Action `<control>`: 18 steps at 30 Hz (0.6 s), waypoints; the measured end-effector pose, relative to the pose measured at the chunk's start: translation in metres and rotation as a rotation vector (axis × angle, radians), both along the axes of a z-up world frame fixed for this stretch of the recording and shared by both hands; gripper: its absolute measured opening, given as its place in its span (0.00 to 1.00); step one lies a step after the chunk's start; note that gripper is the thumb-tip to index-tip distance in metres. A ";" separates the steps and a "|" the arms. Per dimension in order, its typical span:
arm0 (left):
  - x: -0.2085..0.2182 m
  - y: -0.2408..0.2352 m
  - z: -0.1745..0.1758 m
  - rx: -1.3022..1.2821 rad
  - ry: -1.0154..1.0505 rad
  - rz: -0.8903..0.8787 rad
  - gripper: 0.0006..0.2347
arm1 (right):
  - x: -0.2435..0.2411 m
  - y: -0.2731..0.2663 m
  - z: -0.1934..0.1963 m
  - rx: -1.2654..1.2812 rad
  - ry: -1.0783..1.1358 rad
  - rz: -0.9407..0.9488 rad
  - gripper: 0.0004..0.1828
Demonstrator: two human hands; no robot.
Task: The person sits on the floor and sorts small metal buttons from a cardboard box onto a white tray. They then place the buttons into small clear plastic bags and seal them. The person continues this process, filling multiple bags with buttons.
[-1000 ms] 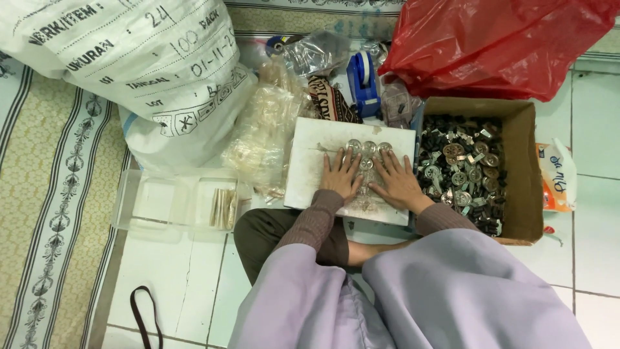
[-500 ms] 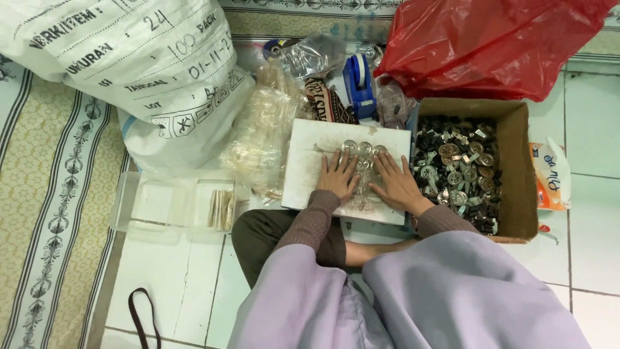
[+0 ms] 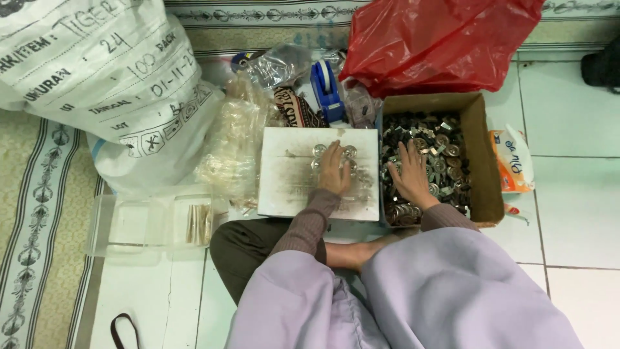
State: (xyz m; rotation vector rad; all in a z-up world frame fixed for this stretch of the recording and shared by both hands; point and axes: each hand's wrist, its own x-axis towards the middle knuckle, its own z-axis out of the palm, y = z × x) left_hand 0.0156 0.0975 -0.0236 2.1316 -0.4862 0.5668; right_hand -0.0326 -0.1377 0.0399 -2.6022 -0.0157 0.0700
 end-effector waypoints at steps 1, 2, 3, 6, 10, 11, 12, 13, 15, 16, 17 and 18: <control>-0.001 -0.021 0.007 -0.002 -0.001 -0.010 0.17 | -0.003 -0.008 -0.003 -0.002 -0.001 -0.010 0.38; -0.002 -0.043 0.013 -0.033 0.023 -0.052 0.16 | -0.006 -0.016 -0.005 0.017 0.063 -0.062 0.40; -0.005 -0.065 0.019 -0.066 0.049 -0.097 0.16 | -0.010 -0.024 -0.008 0.036 0.129 -0.117 0.42; -0.015 -0.116 0.019 0.035 0.226 -0.291 0.18 | -0.016 -0.054 -0.043 0.004 0.338 -0.138 0.46; -0.022 -0.168 -0.048 0.425 0.483 -0.440 0.23 | -0.029 -0.086 -0.100 -0.072 0.457 -0.084 0.49; -0.024 -0.176 -0.066 0.561 0.480 -0.487 0.23 | -0.032 -0.089 -0.108 -0.144 0.489 -0.025 0.48; -0.026 -0.185 -0.084 0.697 0.474 -0.533 0.22 | -0.035 -0.092 -0.117 -0.215 0.520 0.033 0.48; -0.030 -0.190 -0.093 0.700 0.476 -0.541 0.22 | -0.037 -0.093 -0.116 -0.211 0.525 0.027 0.48; -0.037 -0.198 -0.111 0.658 0.504 -0.502 0.23 | -0.041 -0.094 -0.116 -0.316 0.439 0.097 0.44; -0.041 -0.195 -0.105 0.659 0.507 -0.507 0.23 | -0.042 -0.091 -0.103 -0.314 0.444 0.094 0.44; -0.043 -0.192 -0.098 0.748 0.585 -0.478 0.24 | -0.042 -0.088 -0.089 -0.326 0.442 0.115 0.43; -0.046 -0.189 -0.091 0.838 0.661 -0.448 0.27 | -0.042 -0.086 -0.075 -0.338 0.440 0.135 0.42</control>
